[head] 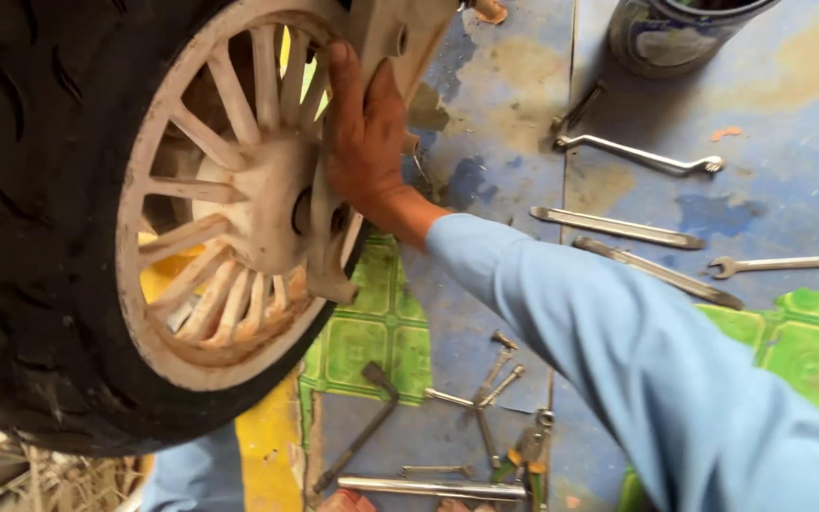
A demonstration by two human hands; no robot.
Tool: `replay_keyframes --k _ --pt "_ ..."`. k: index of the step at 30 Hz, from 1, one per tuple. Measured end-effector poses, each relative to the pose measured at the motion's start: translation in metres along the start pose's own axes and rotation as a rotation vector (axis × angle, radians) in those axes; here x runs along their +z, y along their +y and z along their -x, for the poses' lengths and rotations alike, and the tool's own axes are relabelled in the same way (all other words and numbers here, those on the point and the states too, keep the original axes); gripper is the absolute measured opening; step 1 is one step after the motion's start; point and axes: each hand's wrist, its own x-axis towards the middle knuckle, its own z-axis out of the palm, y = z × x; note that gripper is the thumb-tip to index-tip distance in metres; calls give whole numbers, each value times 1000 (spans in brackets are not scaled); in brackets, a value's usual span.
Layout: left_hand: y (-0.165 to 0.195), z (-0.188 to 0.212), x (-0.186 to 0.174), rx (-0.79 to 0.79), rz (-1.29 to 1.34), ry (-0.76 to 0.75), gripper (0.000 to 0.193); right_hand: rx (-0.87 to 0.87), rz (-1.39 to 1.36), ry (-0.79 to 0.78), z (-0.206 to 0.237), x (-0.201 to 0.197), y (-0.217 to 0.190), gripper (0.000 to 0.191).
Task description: The person uses a socket wrench to loosen and remove a bolt from the motorcycle's front wheel axle. They then reposition the wheel and use a wrench to tighten the axle bolt, securing the wheel in place.
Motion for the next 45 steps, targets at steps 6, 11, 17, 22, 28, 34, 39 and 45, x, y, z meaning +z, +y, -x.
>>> replay_keyframes --k 6,11,17,22,28,34,39,45 --pt "32 25 -21 36 36 56 75 105 -116 -143 4 3 7 78" --pt "70 74 -44 175 317 112 75 109 -196 -152 -6 -1 6 67" --pt "95 91 -18 373 -471 370 70 848 -600 -525 -35 -39 11 46" --pt "108 82 -13 420 -652 347 68 -234 -136 -649 -41 -94 140 17" --pt "133 57 -15 389 -851 301 70 557 -422 -625 -49 -94 228 23" --pt "193 -2 13 429 -1073 199 71 669 -598 -586 -61 -59 199 27" --pt "214 -40 47 658 -1444 263 82 803 -658 -508 -58 -42 199 26" --pt "195 -81 59 871 -1377 280 90 892 -684 -514 -50 -27 204 25"
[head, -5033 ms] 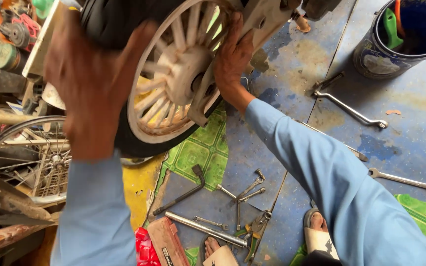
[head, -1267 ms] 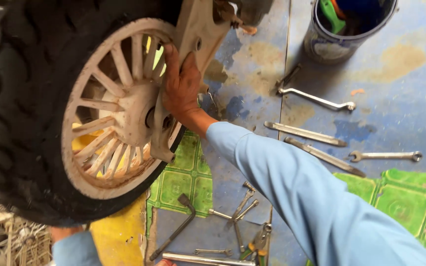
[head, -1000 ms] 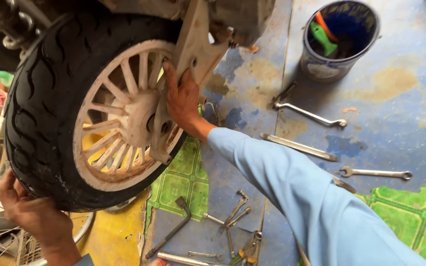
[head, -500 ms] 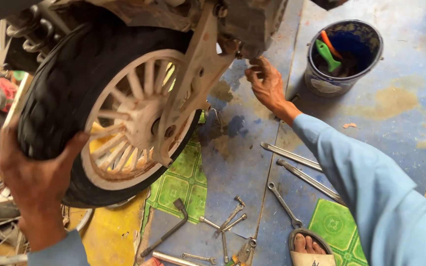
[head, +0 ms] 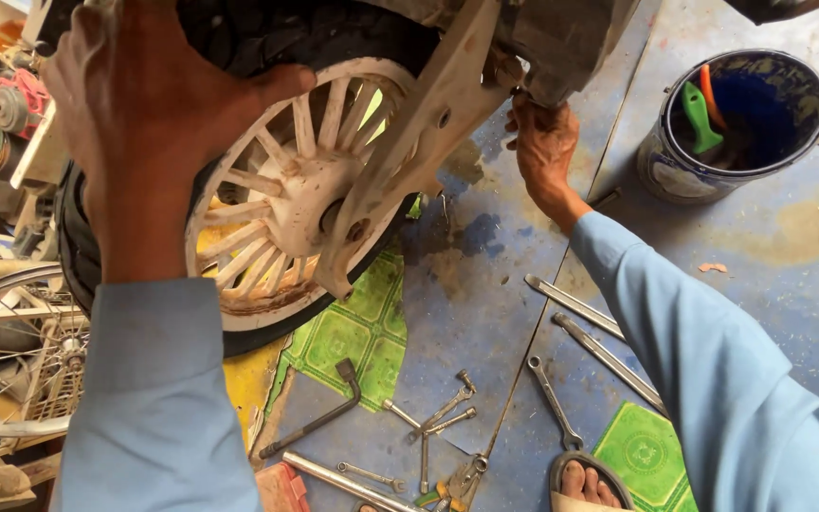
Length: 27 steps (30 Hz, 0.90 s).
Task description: The person uses a socket wrench to loosen and remove a bolt from the motorcycle's front wheel axle. They then reposition the wheel and use a wrench to tighten the axle bolt, securing the wheel in place.
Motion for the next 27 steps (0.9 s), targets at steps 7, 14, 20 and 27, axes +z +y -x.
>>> replay_keyframes --k 7,14,20,27 --pt "-4 -7 17 85 161 6 82 -35 112 14 -20 7 25 32" --pt "-10 52 -51 -30 144 -137 82 -80 286 -188 -5 -26 20 47" --pt "-23 81 -40 -37 126 -63 71 -185 235 -181 -12 -21 31 41" --pt "-18 75 -43 -39 50 -28 74 -226 111 -87 -6 -5 29 28"
